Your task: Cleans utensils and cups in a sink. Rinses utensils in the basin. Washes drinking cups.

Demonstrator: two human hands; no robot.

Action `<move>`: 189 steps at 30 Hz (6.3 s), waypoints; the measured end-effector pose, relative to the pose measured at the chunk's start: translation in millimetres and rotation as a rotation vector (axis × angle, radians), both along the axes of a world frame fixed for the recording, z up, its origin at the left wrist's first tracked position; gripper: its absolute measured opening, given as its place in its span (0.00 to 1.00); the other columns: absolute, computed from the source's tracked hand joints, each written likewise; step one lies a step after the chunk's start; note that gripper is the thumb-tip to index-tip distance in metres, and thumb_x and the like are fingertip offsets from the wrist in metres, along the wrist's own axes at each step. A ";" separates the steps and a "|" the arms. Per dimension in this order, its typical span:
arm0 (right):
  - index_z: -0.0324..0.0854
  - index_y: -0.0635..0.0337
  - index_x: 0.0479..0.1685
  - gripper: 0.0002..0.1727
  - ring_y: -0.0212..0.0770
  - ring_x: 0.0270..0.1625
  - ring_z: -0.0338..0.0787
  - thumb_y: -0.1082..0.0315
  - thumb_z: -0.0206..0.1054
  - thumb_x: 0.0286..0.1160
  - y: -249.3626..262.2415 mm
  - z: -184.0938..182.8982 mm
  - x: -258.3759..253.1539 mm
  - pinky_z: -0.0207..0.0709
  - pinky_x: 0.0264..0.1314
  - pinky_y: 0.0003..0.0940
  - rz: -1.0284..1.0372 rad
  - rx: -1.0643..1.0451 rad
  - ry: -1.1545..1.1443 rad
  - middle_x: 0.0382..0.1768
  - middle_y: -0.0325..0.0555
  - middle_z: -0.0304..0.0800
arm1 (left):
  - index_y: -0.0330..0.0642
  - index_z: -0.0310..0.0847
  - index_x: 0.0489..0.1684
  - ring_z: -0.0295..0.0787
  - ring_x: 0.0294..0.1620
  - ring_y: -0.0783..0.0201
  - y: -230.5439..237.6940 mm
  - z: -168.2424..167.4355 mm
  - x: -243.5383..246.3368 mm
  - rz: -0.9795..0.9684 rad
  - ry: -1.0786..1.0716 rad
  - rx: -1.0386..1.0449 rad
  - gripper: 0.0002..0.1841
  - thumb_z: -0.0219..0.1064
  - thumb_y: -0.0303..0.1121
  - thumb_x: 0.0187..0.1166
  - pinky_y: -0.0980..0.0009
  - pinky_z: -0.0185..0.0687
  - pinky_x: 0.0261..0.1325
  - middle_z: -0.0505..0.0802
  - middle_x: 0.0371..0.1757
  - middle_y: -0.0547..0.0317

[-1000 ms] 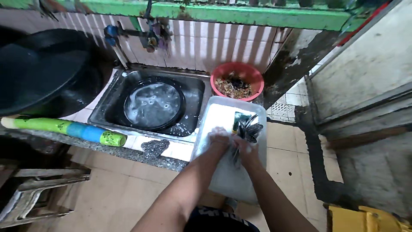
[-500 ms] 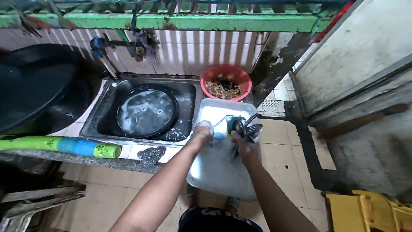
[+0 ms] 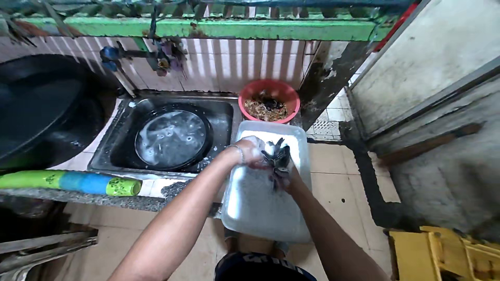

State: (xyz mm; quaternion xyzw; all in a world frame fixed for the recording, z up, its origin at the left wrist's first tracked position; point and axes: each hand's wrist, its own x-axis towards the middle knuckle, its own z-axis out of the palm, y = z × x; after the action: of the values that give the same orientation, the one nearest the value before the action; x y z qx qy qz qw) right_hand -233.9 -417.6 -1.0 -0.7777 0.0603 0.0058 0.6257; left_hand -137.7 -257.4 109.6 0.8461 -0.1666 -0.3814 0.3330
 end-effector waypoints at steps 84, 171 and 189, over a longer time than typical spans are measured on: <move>0.82 0.59 0.63 0.19 0.37 0.38 0.90 0.63 0.74 0.76 10.5 46.2 -14.1 0.87 0.46 0.39 0.541 -0.292 0.416 0.40 0.45 0.92 | 0.34 0.86 0.43 0.85 0.20 0.66 -14.0 -76.7 -67.8 0.954 0.004 -0.790 0.10 0.70 0.34 0.82 0.68 0.86 0.29 0.88 0.22 0.58; 0.80 0.61 0.62 0.19 0.42 0.33 0.90 0.58 0.70 0.81 317.4 35.8 126.4 0.87 0.35 0.43 -0.481 0.357 0.377 0.37 0.49 0.90 | 0.30 0.78 0.60 0.89 0.27 0.62 290.8 -63.8 41.9 0.621 0.204 -0.210 0.23 0.55 0.46 0.93 0.64 0.88 0.36 0.92 0.37 0.49; 0.75 0.55 0.75 0.30 0.43 0.39 0.91 0.46 0.68 0.81 360.0 9.3 188.5 0.88 0.42 0.45 -0.170 0.331 0.366 0.45 0.51 0.90 | 0.35 0.83 0.52 0.84 0.23 0.72 349.9 -93.7 75.9 0.680 0.454 -0.531 0.15 0.57 0.40 0.92 0.76 0.80 0.29 0.91 0.31 0.60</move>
State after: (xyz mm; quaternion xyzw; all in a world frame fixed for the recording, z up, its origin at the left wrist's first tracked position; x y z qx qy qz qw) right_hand -45.3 -57.5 8.3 -0.6431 0.2357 0.1037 0.7212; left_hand -61.8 92.5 15.9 0.6338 0.1045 -0.3702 0.6711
